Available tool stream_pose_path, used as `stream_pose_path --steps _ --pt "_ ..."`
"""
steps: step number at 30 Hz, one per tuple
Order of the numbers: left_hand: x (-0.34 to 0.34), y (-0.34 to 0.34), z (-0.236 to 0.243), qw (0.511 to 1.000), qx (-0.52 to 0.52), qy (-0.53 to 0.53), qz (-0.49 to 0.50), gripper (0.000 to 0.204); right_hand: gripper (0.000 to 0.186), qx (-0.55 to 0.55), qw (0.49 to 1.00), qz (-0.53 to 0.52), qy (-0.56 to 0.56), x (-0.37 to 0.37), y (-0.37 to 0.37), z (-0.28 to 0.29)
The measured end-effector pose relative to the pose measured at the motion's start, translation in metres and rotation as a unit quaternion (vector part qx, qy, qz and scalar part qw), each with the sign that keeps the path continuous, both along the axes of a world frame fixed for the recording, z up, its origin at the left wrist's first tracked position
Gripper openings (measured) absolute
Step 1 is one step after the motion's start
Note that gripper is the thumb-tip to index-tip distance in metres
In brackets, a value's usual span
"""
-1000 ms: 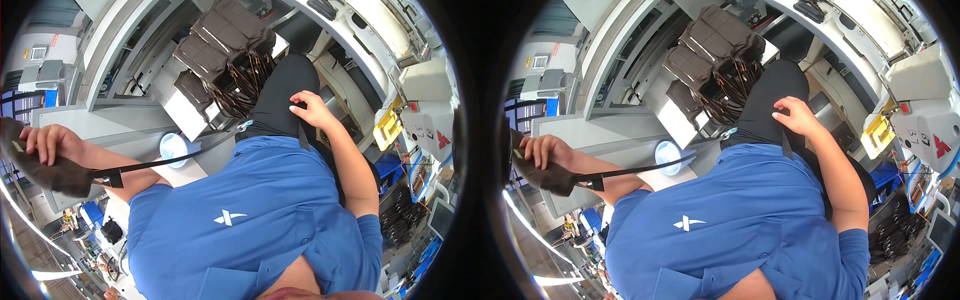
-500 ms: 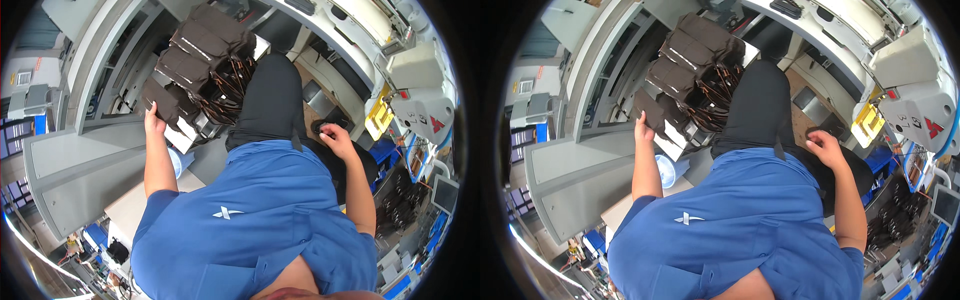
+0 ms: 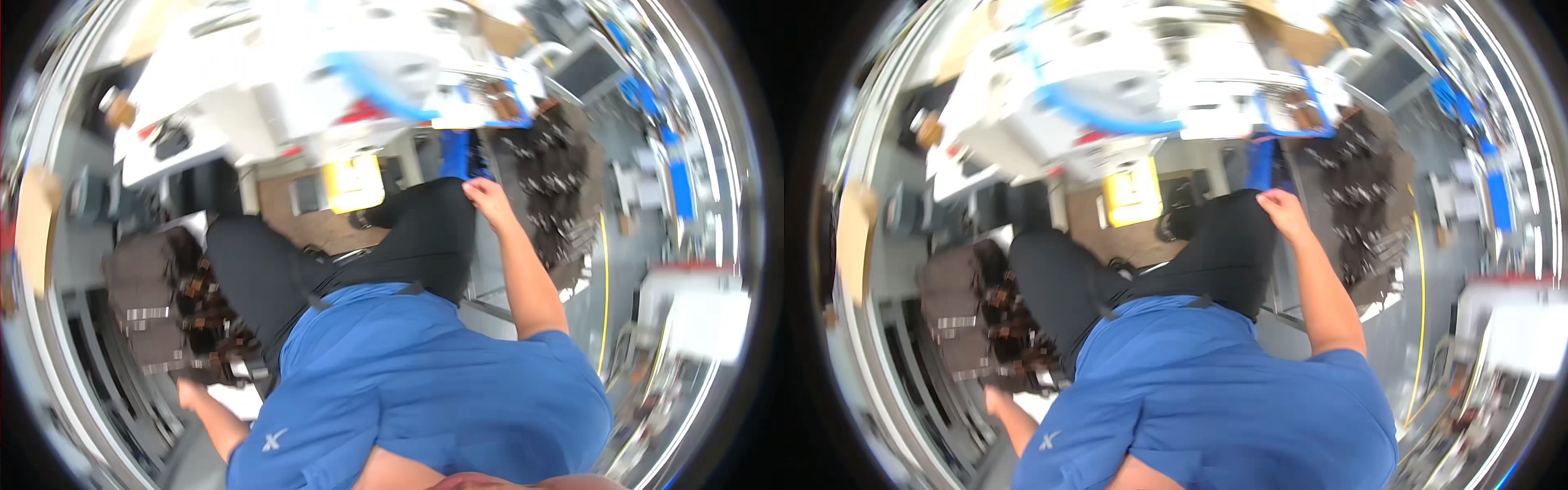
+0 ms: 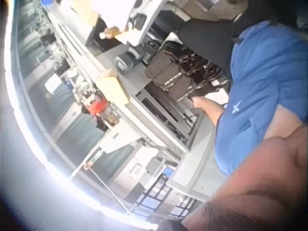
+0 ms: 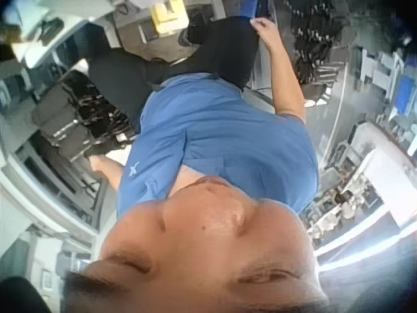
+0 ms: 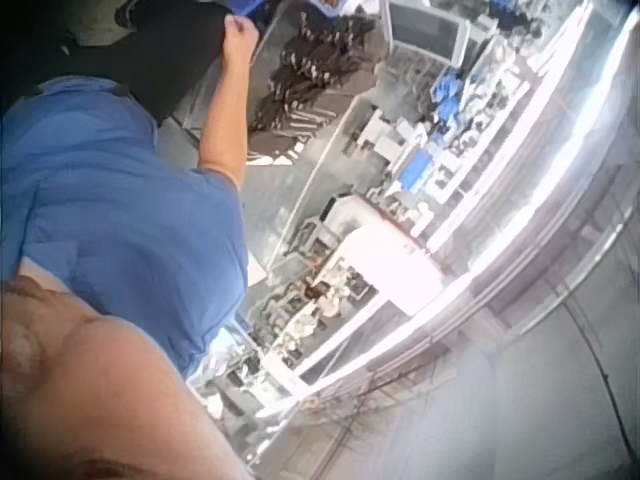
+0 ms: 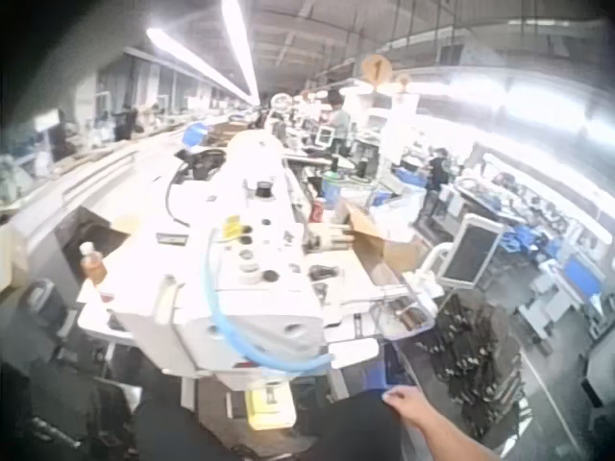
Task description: The recorder uses an industrial sewing machine to assemble and finish small leather pouches or bags.
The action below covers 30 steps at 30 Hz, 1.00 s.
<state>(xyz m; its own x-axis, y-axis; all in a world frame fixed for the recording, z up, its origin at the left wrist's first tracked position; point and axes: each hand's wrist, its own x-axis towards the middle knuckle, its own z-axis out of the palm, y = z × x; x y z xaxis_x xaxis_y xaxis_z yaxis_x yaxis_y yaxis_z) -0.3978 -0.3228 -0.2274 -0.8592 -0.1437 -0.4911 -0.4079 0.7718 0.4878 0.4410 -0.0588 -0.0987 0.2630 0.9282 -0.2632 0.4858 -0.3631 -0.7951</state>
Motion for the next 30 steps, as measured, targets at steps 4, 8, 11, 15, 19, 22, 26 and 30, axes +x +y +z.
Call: stream_pose_path --steps 4,8,11,15,19,22,26,30 --pt "-0.015 0.075 0.066 0.934 -0.077 0.347 0.03 0.066 0.021 0.065 0.985 -0.158 0.007 0.04 0.033 0.005" --pt "0.06 0.18 0.131 0.753 0.06 0.582 -0.301 0.057 0.027 0.136 0.953 -0.177 -0.207 0.077 0.073 0.017" --pt "0.144 0.241 0.137 0.717 0.157 0.521 -0.436 0.055 0.031 0.186 0.928 -0.164 -0.277 0.089 0.115 0.029" --pt "0.233 0.286 0.12 0.704 0.213 0.227 -0.639 0.056 0.034 0.182 0.872 -0.169 -0.423 0.12 0.164 0.019" --pt "0.302 0.305 0.118 0.633 0.172 0.063 -0.752 0.056 0.039 0.055 0.899 -0.2 -0.384 0.124 0.182 0.026" --pt "0.331 0.315 0.117 0.556 0.184 0.001 -0.81 0.053 0.03 0.061 0.901 -0.206 -0.378 0.117 0.179 0.036" --pt "0.363 0.328 0.163 0.421 0.134 -0.015 -0.897 0.043 0.024 0.092 0.865 -0.153 -0.468 0.121 0.165 0.043" --pt "0.376 0.326 0.205 0.322 0.051 -0.036 -0.944 0.039 0.023 0.084 0.93 -0.137 -0.33 0.089 0.128 0.075"
